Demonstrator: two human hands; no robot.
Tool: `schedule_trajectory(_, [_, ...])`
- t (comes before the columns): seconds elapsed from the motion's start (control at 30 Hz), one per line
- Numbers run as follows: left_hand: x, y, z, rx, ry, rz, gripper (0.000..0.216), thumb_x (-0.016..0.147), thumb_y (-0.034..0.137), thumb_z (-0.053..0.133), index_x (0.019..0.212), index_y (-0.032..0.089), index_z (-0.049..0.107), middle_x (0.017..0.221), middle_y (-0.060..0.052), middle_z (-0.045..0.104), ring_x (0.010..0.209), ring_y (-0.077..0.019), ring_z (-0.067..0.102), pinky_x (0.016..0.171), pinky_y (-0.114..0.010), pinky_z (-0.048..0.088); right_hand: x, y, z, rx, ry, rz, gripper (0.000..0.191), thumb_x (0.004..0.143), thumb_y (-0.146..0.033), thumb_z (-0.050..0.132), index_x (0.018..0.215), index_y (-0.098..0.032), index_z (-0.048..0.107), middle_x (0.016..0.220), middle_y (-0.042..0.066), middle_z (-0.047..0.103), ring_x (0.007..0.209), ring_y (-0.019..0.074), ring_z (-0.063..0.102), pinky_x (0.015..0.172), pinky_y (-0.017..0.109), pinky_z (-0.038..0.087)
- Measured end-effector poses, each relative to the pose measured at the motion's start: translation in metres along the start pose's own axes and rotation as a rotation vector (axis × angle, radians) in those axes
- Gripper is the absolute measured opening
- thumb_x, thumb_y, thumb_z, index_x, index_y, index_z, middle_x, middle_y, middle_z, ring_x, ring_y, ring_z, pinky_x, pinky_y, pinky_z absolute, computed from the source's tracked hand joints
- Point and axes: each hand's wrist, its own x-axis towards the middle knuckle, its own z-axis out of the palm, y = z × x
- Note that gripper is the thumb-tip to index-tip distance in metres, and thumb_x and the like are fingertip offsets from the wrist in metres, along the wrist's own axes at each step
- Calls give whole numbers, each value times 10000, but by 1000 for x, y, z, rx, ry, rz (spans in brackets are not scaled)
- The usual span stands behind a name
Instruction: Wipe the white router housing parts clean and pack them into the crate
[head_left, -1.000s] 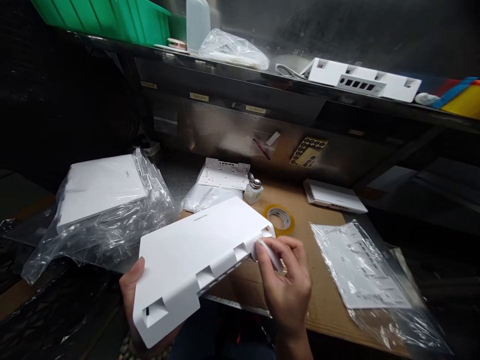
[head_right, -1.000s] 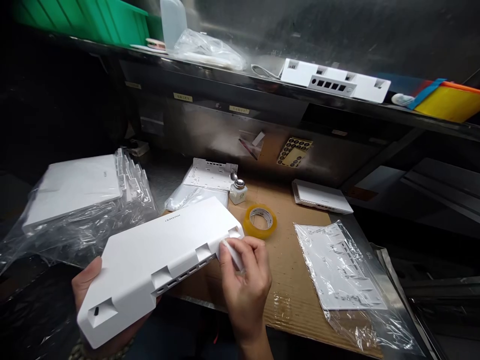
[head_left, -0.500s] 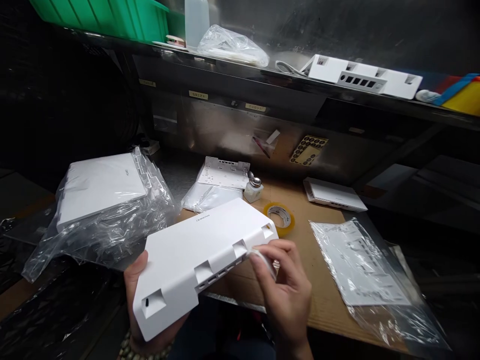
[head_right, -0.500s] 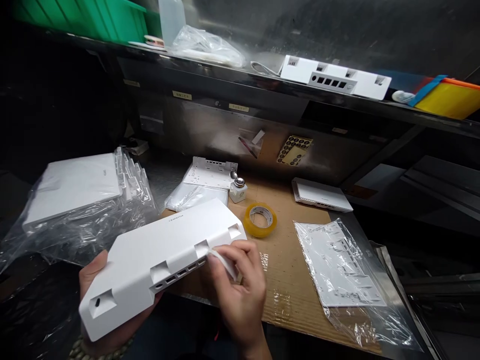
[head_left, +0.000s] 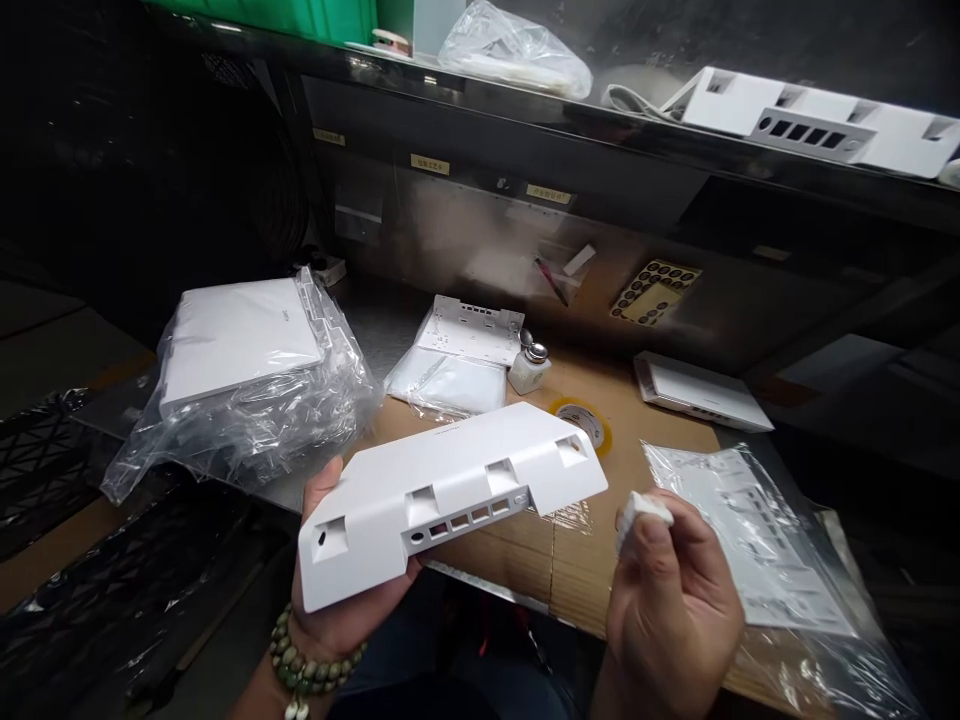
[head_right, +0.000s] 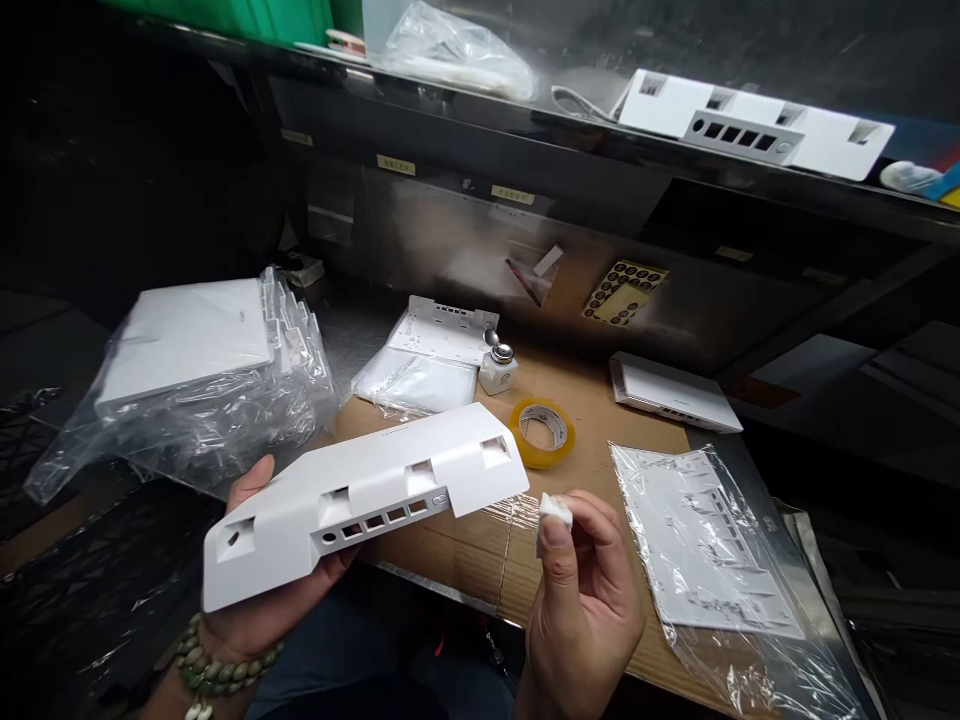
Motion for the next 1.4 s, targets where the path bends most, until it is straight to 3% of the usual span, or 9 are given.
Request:
schedule_trajectory(0.4, [-2,-1,6,13,4,14,384,910,420,618,1187,177,724,1100,-130,792,916,-363,772,735,-478,659,-7,-7,4,-91,-81,-117,96,874,-245,761,963,-221,735,1004,54,679,940,186,641,776,323,498])
schedule_trajectory(0.57, [-5,-5,15,31,112,122,400,955,424,526,1227,195,708,1059,-116,802,900,-331,776,719,-446,658,-18,-8,8,-198,-169,-162,264,881,-208,759,1137,-268,736,1117,36,699,1038,168,660,891,300,532])
schedule_trajectory(0.67, [-8,-7,14,58,102,163,449,964,434,511,1310,197,671,1085,-117,796,921,-330,771,715,-438,656,-23,-9,16,-269,-317,-206,293,894,-202,746,1177,-277,727,1139,40,685,1050,172,657,881,295,540])
schedule_trajectory(0.77, [-13,-10,9,77,39,200,432,957,400,543,1337,233,665,1068,-75,801,822,-300,775,664,-398,652,-27,-9,28,-320,-404,-276,241,888,-181,747,1115,-264,737,1070,43,651,1004,177,641,832,303,541])
schedule_trajectory(1.03, [-14,-14,5,92,141,352,596,882,419,652,1452,266,568,1148,-38,789,907,-278,766,785,-336,649,-33,-7,38,-378,-404,-370,190,882,-133,727,1046,-228,737,993,39,597,907,168,617,739,296,542])
schedule_trajectory(1.27, [-14,-18,-2,39,121,332,495,941,371,583,1431,308,590,1213,-21,769,969,-264,768,795,-353,657,-34,-7,39,-392,-376,-382,196,874,-124,740,1042,-226,738,986,27,598,896,148,616,761,284,541])
schedule_trajectory(1.4, [-16,-22,3,44,104,329,505,963,378,577,1466,353,548,1265,3,748,986,-261,763,830,-358,654,-38,-7,39,-370,-441,-385,205,871,-113,736,1047,-219,737,989,28,599,877,138,622,712,257,536])
